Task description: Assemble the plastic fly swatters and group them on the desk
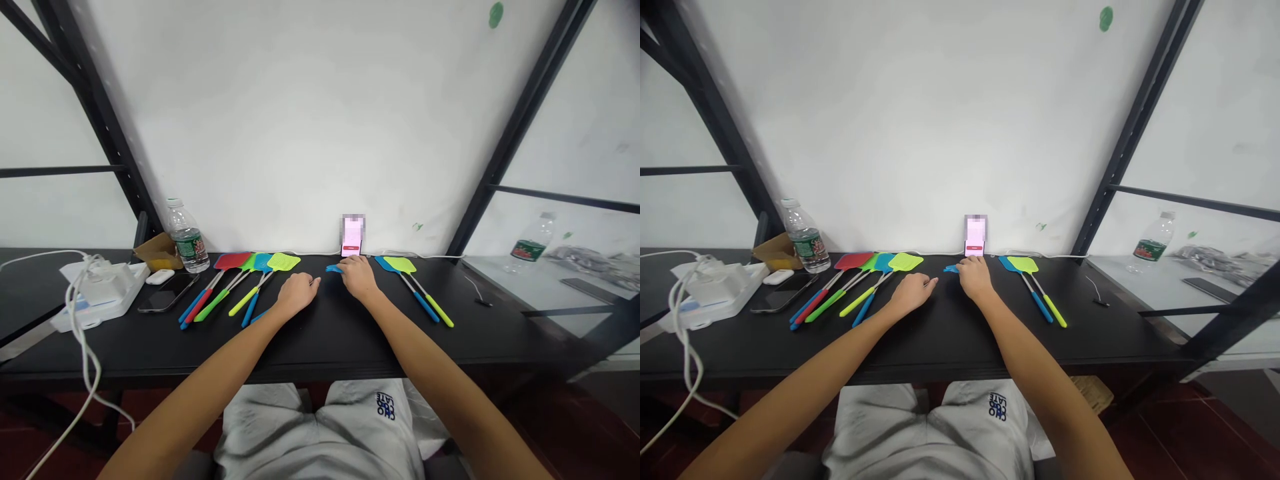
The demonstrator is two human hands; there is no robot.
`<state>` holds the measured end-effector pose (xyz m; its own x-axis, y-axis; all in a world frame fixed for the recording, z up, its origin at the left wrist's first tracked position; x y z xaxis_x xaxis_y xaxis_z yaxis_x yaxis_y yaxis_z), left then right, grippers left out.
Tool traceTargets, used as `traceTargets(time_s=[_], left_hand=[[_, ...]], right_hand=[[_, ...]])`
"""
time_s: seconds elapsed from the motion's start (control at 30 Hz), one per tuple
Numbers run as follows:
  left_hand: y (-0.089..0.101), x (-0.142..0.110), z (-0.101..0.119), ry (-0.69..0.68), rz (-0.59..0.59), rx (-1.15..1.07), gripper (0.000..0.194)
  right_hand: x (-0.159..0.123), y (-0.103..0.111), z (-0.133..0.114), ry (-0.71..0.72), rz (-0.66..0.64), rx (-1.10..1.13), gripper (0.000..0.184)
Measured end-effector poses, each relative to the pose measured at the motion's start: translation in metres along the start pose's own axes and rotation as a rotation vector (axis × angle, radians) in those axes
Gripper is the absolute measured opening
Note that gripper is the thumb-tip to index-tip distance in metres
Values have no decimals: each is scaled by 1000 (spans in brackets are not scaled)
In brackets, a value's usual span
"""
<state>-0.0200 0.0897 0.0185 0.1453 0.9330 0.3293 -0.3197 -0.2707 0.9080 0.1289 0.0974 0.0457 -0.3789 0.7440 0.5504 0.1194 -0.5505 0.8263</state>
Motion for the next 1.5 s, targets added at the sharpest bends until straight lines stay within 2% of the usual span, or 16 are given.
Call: traceTargets(time_s=[0.13,0.27,0.43,0.6,0.7,0.77,0.87,0.97,1.07,1.3,1.43,1.5], left_hand=[[2,-1,-3,9,5,-7,53],[3,-1,-1,10,19,-26,51],[-1,3,-2,9,34,-58,38],[5,6,1,-18,77,-150,28],[8,5,4,-23,49,-217,24],[8,5,6,-14,27,-251,22],[6,7,6,-18,8,-270,20],[4,8,6,-35,7,-246,19],[3,7,7,-45,14,-243,18],[5,0,18,-155,12,-263,17],[6,-1,14,-147,12,-208,21],[6,-1,12,-137,13,-183,22]], right_hand=[[-5,-16,14,-70,-99,-17,32],[-10,-28,13,-80,-156,-18,35],[-14,-32,7,-96,-166,23,47],[-16,-38,6,-101,-208,38,60],[-14,-30,2,-91,-160,40,61],[-12,-17,-7,-47,-75,44,59],[-10,-1,-34,104,17,74,54],[-11,2,-60,246,1,67,33],[-11,-1,-69,284,-31,25,26],[-11,-4,-46,229,-91,72,28],[-11,-1,-17,93,-71,159,27],[-11,0,-1,11,-45,273,24]])
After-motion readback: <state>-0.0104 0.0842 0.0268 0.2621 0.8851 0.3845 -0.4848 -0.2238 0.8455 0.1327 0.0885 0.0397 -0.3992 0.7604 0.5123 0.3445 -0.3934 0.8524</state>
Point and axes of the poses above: each hand's wrist, its own x-axis towards the middle knuckle, its own y-axis out of the back of the hand, z = x × y, the point moved 9 cm from there along x, towards the middle knuckle, and after that the axes turned 5 degrees about z, right-handed, at the moved point
